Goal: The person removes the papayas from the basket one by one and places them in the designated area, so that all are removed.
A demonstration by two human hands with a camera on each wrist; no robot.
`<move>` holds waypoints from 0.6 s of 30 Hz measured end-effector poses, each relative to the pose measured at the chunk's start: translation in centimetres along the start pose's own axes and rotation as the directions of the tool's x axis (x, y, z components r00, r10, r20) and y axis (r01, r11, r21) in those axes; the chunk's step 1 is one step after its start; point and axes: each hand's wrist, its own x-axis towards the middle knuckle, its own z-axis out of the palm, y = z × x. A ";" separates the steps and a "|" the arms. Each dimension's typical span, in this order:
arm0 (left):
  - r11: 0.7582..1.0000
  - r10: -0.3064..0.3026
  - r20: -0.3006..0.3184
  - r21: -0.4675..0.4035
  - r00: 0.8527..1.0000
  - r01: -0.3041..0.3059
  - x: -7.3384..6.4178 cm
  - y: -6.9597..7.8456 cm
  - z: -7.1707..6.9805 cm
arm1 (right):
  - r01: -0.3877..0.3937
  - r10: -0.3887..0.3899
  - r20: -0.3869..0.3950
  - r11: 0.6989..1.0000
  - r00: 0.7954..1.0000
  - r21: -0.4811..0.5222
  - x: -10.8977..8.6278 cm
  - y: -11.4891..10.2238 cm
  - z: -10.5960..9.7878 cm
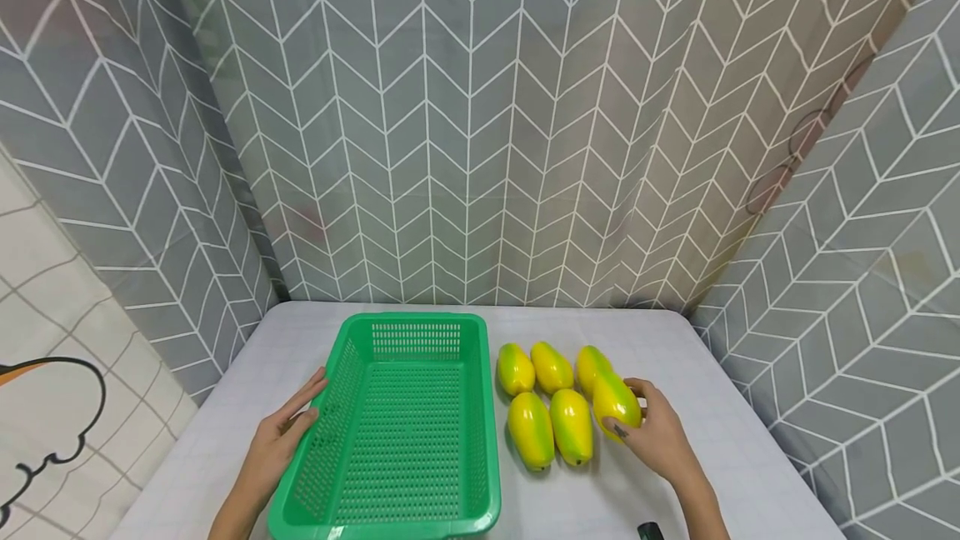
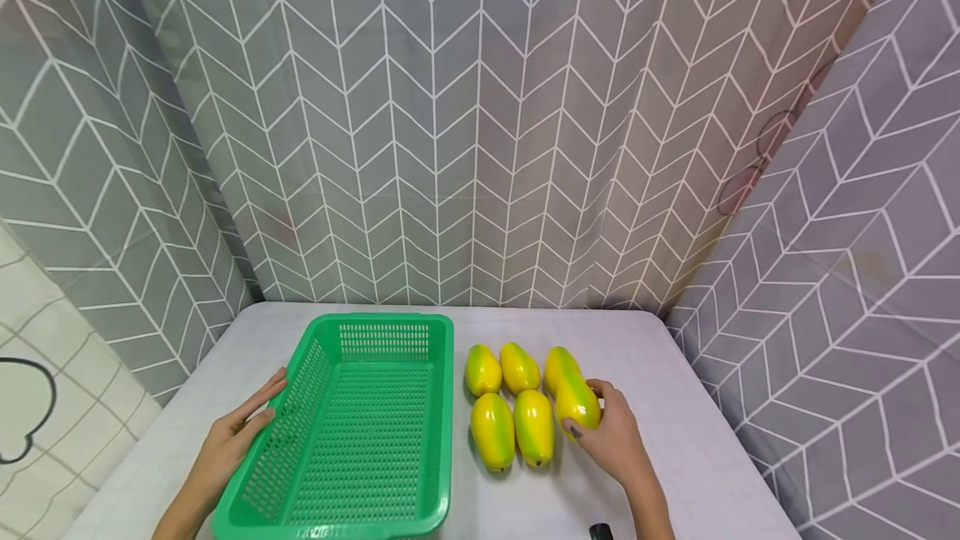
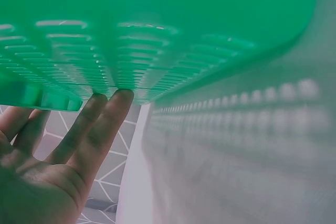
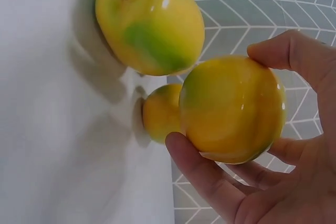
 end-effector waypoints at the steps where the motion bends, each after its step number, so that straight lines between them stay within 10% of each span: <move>1: 1.000 -0.002 -0.001 -0.003 1.000 0.002 0.0 0.0 0.0 | -0.003 0.003 0.003 1.000 1.000 0.001 -0.1 0.1 0.0; 18: 1.000 -0.016 0.004 -0.014 1.000 0.016 0.0 -0.1 -0.1 | -0.069 0.068 0.053 0.998 0.996 0.010 -1.1 1.7 1.6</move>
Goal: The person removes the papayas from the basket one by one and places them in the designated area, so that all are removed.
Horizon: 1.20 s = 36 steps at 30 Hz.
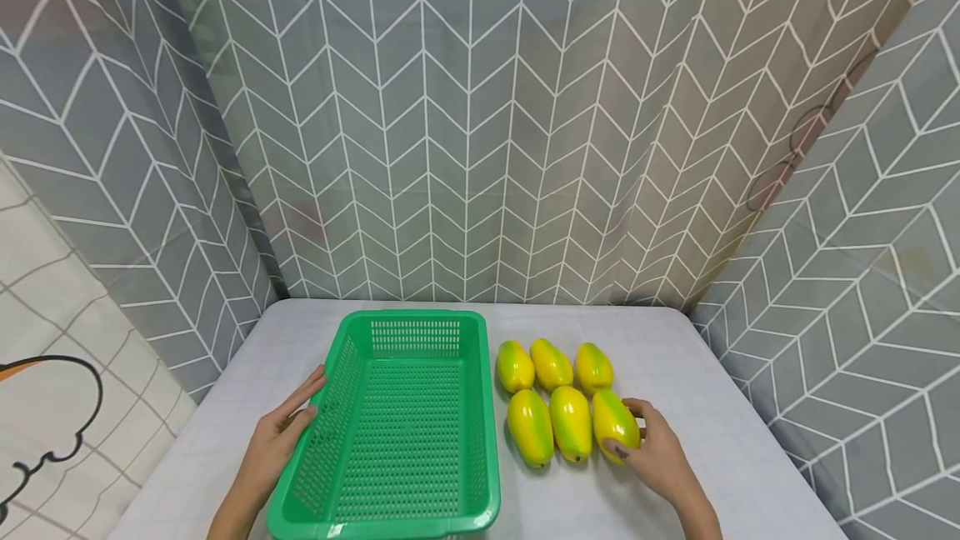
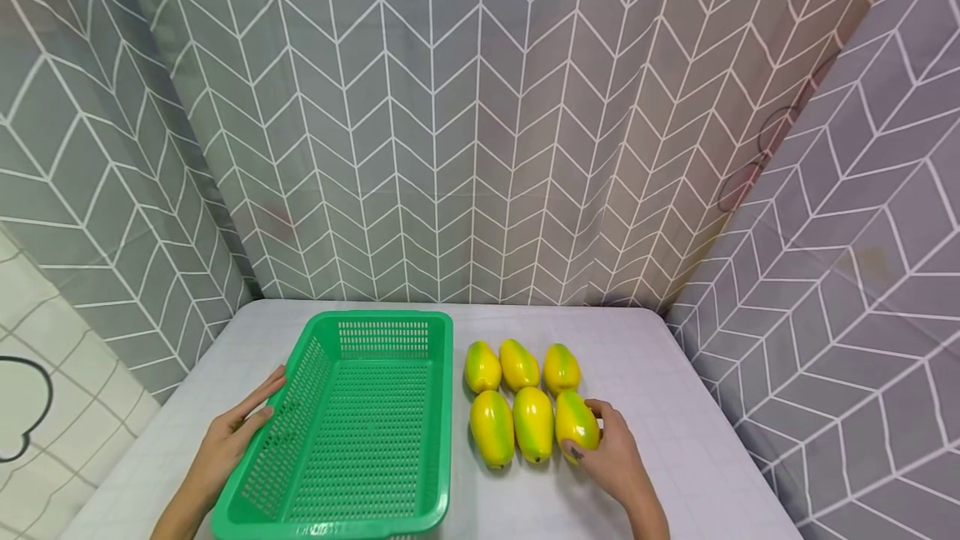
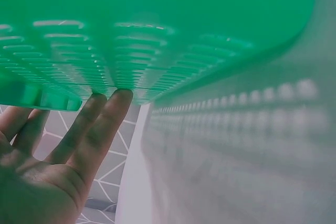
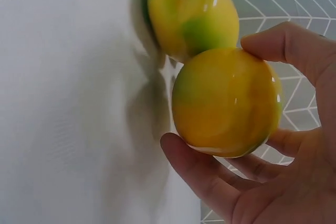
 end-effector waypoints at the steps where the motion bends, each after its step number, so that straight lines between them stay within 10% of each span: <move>1: 1.000 -0.001 0.000 0.002 1.000 0.001 0.0 0.0 0.0 | -0.004 0.004 0.002 1.000 1.000 0.002 0.1 0.1 0.1; 36: 1.000 0.005 -0.017 0.010 1.000 -0.004 0.0 0.0 0.2 | -0.036 0.036 0.009 0.999 0.999 -0.011 0.0 0.6 1.2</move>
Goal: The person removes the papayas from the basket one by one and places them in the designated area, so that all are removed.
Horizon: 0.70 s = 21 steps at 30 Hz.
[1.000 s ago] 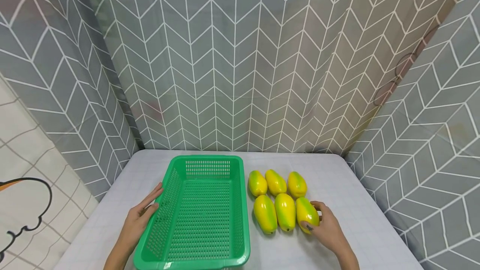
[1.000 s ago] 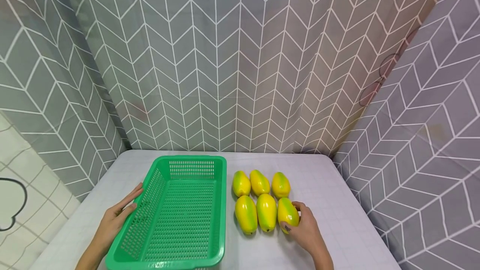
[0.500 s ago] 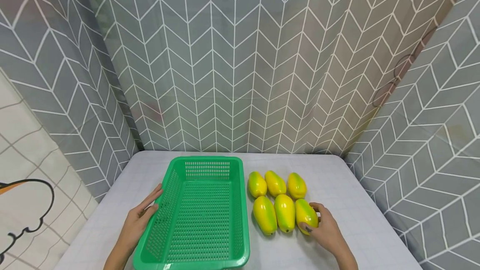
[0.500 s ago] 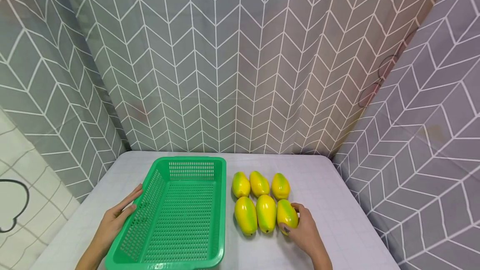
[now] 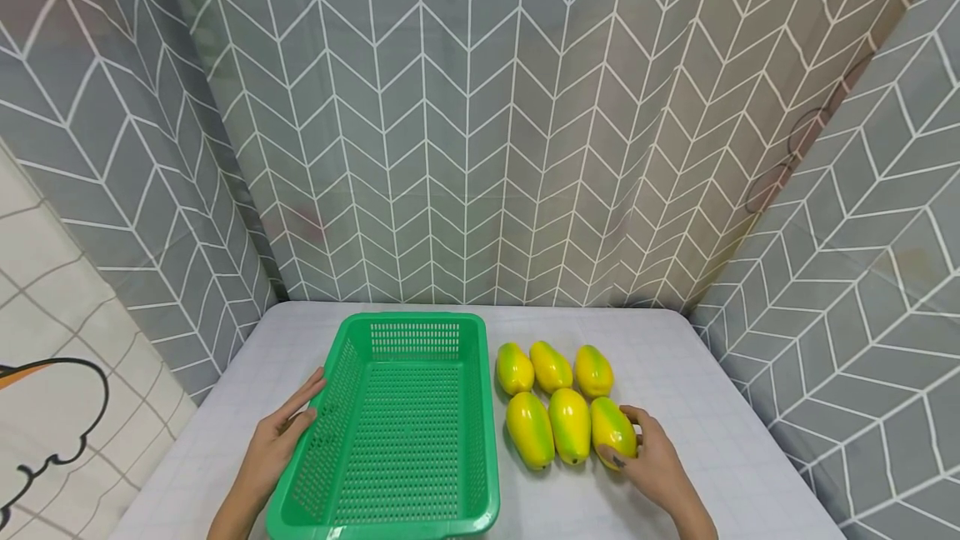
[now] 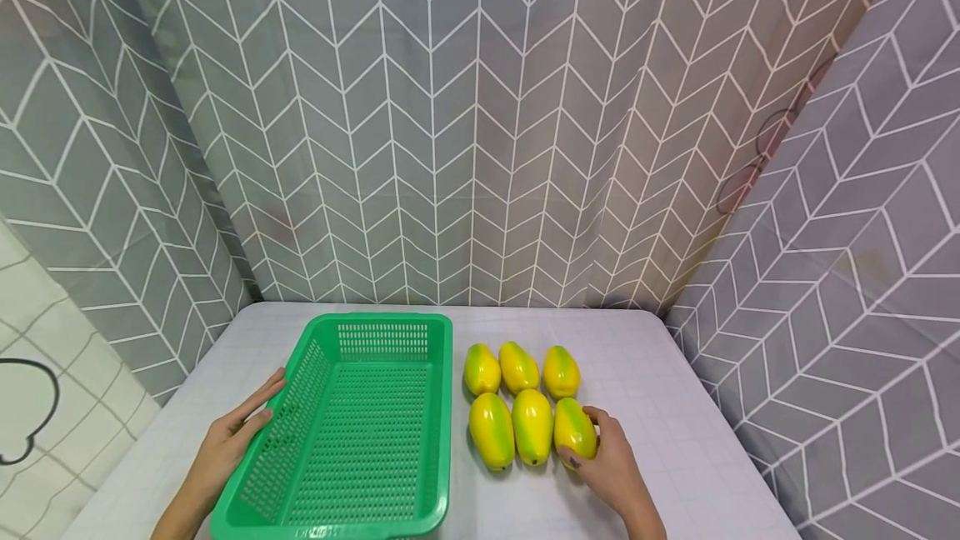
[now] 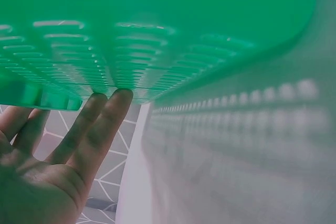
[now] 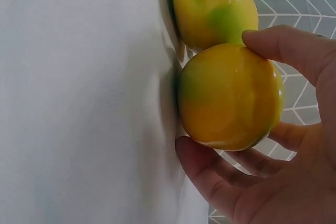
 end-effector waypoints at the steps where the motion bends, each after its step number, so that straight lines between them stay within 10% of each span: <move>1: 1.000 -0.003 0.001 0.004 1.000 0.003 0.0 0.0 0.0 | 0.001 -0.001 0.002 1.000 1.000 0.004 0.0 0.0 0.0; 13: 1.000 0.022 0.016 0.019 1.000 -0.022 0.0 -0.1 -0.2 | 0.002 -0.002 0.001 1.000 1.000 0.001 -0.4 0.2 -0.3; 21: 0.967 0.066 0.005 0.245 0.998 -0.066 0.3 1.1 -0.9 | 0.002 -0.001 -0.029 1.000 1.000 0.022 -1.0 0.7 -1.1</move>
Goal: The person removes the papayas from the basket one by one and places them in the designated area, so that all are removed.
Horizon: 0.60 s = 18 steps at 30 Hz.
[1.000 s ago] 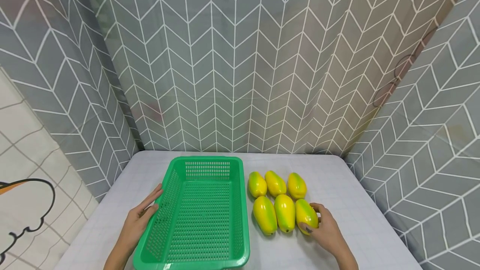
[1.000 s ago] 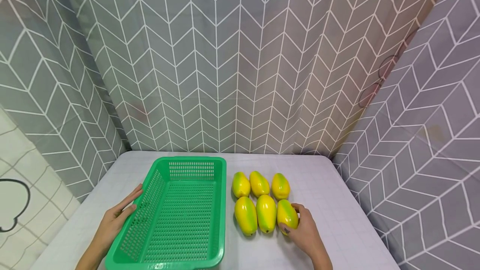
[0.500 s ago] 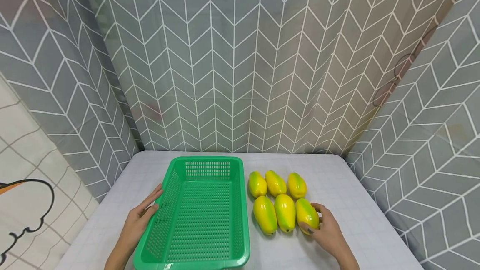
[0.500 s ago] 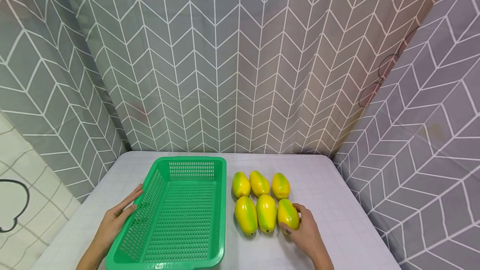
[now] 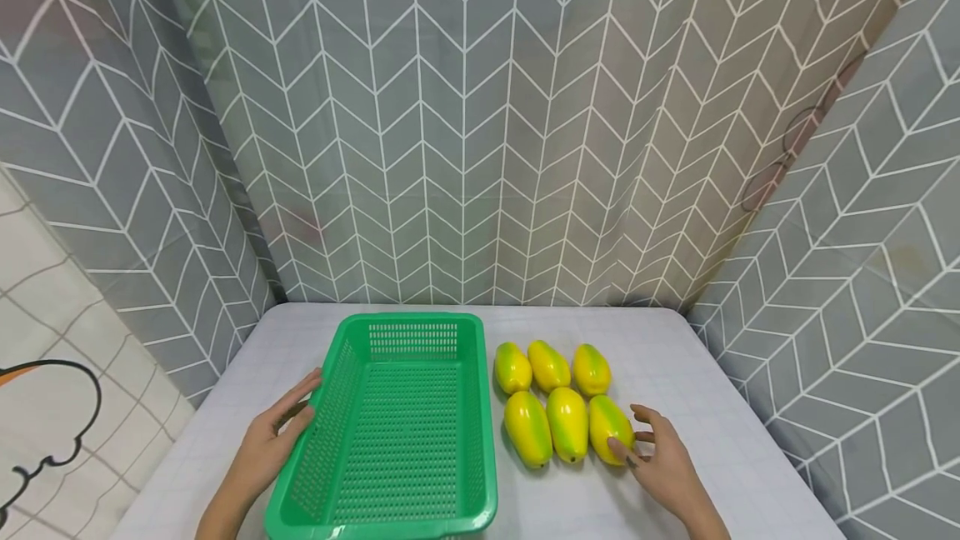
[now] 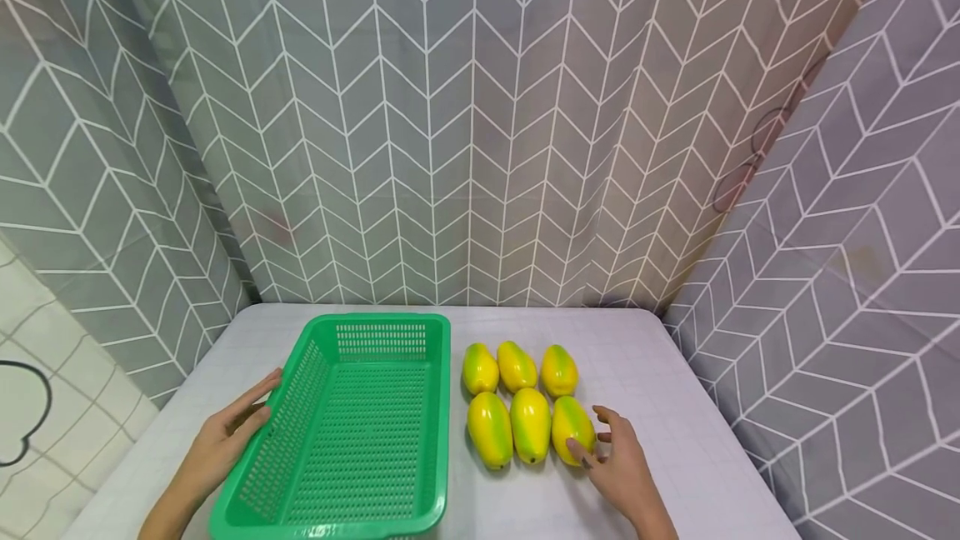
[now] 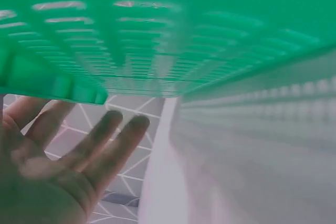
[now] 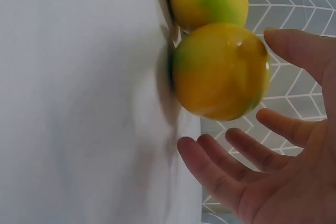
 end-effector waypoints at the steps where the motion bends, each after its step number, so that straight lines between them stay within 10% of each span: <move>1: 1.000 -0.010 -0.002 0.026 1.000 0.010 0.1 0.3 -0.2 | 0.008 -0.008 -0.005 1.000 1.000 -0.003 0.0 0.0 -0.1; 18: 0.949 0.108 0.072 0.288 0.991 -0.125 2.5 8.3 -1.2 | 0.254 -0.271 -0.125 0.957 0.955 -0.138 -0.8 -3.4 -1.6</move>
